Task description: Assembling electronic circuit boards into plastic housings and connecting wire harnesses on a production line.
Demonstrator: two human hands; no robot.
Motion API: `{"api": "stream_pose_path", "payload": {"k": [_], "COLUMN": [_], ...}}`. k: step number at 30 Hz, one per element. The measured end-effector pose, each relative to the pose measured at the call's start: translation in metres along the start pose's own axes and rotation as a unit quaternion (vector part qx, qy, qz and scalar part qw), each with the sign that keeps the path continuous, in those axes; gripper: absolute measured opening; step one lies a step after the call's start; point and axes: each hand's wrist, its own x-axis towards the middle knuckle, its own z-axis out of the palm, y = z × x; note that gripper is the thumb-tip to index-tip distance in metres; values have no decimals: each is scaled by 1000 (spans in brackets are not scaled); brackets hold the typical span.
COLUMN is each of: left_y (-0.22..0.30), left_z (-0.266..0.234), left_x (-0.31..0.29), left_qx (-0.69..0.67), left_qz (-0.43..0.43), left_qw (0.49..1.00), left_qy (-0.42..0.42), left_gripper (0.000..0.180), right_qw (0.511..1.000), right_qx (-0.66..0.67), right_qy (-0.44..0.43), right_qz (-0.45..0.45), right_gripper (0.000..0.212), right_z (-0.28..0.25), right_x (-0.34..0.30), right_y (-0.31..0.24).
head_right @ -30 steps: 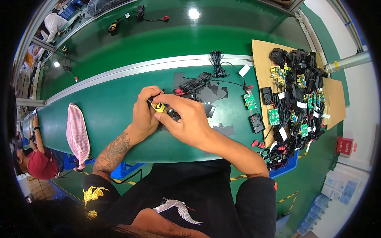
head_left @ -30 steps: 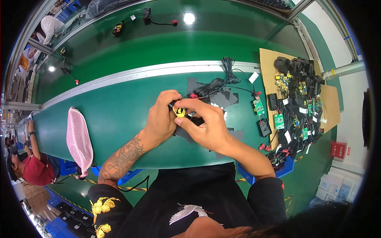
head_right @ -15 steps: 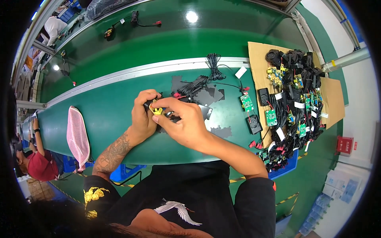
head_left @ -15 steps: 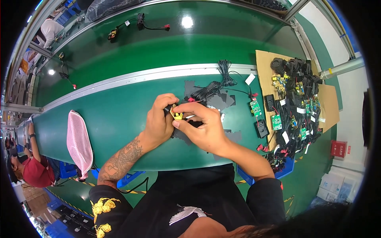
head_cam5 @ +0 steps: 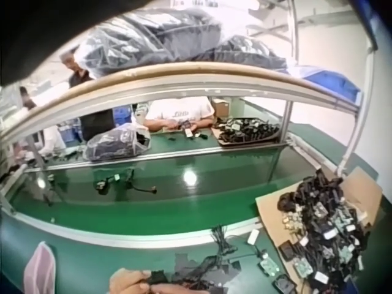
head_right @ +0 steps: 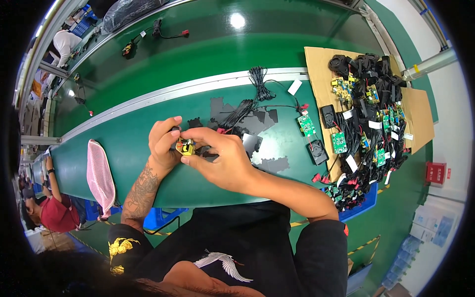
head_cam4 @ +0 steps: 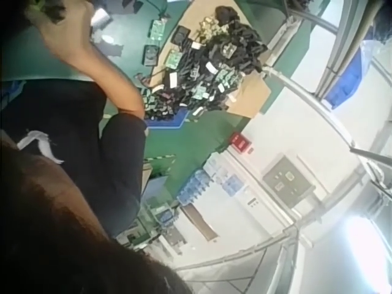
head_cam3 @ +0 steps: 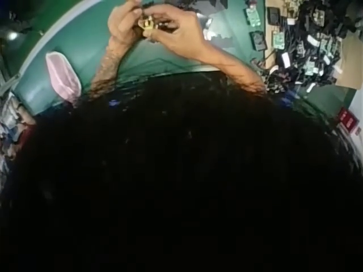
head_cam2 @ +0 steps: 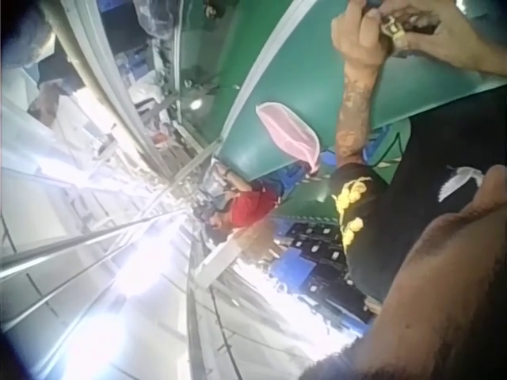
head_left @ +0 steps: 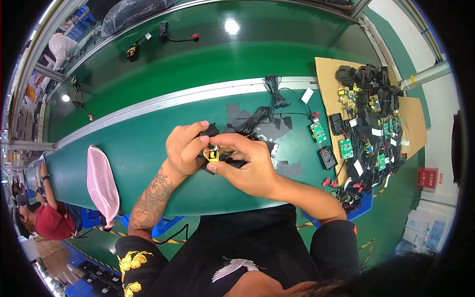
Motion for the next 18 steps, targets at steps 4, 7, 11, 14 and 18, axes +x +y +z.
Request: {"api": "stream_pose_path", "payload": {"k": [4, 7, 11, 14, 18], "left_y": [5, 11, 22, 29, 34], "left_z": [-2, 0, 12, 17, 22], "left_x": [-1, 1, -1, -3, -1], "left_qx": [0, -3, -49, -92, -100], "left_qz": [-18, -42, -102, -150, -164], "left_qw": [1000, 999, 993, 984, 981], "left_qy": [-13, -11, 23, 28, 39], "left_gripper": [62, 62, 56, 52, 51], "right_qw": [998, 990, 979, 977, 950], "right_qx": [-22, -93, -136, -141, -221], "right_qy": [31, 43, 60, 85, 111], "right_qz": [-42, -92, -141, -139, -188], "right_gripper": [41, 39, 39, 44, 52], "right_z": [1, -2, -2, 1, -2], "right_x": [-1, 1, 2, 3, 5], "right_y": [3, 2, 10, 9, 12]}}
